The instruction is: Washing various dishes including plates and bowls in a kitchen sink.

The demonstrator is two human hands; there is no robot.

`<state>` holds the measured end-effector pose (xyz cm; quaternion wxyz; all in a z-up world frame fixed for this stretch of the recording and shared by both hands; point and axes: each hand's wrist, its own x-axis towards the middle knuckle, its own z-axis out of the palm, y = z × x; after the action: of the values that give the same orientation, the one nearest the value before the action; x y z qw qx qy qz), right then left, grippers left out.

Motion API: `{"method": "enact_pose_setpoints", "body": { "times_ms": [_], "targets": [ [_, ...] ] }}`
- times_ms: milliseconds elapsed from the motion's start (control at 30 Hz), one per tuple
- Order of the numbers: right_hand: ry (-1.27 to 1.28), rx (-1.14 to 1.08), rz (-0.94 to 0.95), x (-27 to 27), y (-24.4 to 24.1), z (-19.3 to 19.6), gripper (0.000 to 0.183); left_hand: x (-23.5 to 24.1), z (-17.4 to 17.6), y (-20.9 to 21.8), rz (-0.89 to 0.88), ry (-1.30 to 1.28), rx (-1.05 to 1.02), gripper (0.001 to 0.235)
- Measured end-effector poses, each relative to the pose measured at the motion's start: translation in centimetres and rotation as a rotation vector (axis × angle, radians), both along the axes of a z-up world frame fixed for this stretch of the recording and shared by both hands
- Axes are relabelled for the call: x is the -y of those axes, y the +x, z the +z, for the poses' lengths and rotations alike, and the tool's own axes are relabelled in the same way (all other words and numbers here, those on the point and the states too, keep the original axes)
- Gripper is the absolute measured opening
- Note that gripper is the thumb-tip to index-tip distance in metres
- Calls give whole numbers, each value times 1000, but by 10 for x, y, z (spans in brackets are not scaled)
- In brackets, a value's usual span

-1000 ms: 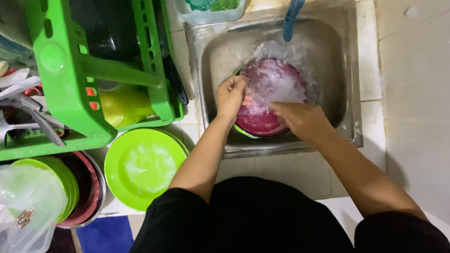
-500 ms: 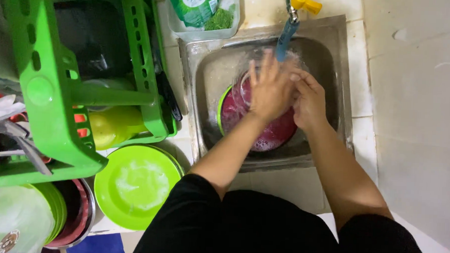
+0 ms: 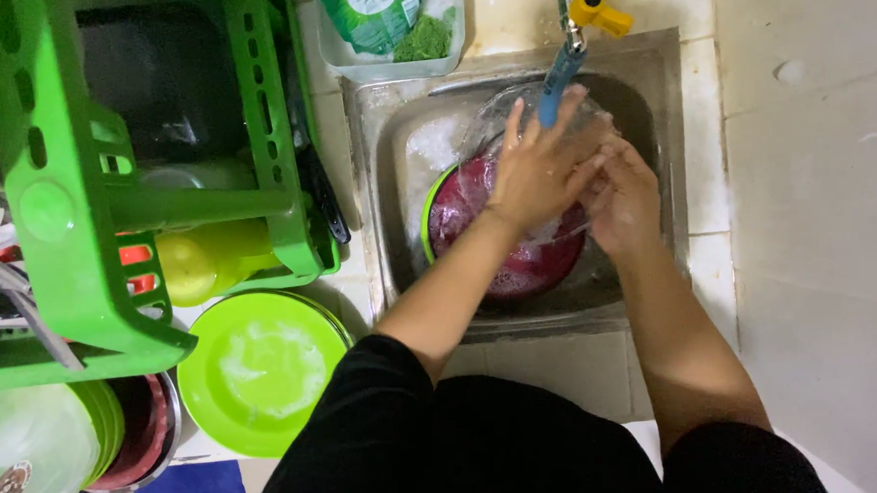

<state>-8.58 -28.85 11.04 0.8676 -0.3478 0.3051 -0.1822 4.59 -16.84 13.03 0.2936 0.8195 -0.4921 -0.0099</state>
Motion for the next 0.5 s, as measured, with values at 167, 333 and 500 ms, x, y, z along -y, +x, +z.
{"method": "enact_pose_setpoints", "body": {
  "times_ms": [167,333,500],
  "targets": [
    [10,-62,88,30,-4,-5,31,-24,16,41,159,-124,88,52],
    [-184,-255,49,57,12,-113,37,-42,-55,58,104,-422,-1567,40],
    [-1118,-448,-11,12,72,-57,31,-42,-24,50,386,-434,-1674,37]
  ]
}}
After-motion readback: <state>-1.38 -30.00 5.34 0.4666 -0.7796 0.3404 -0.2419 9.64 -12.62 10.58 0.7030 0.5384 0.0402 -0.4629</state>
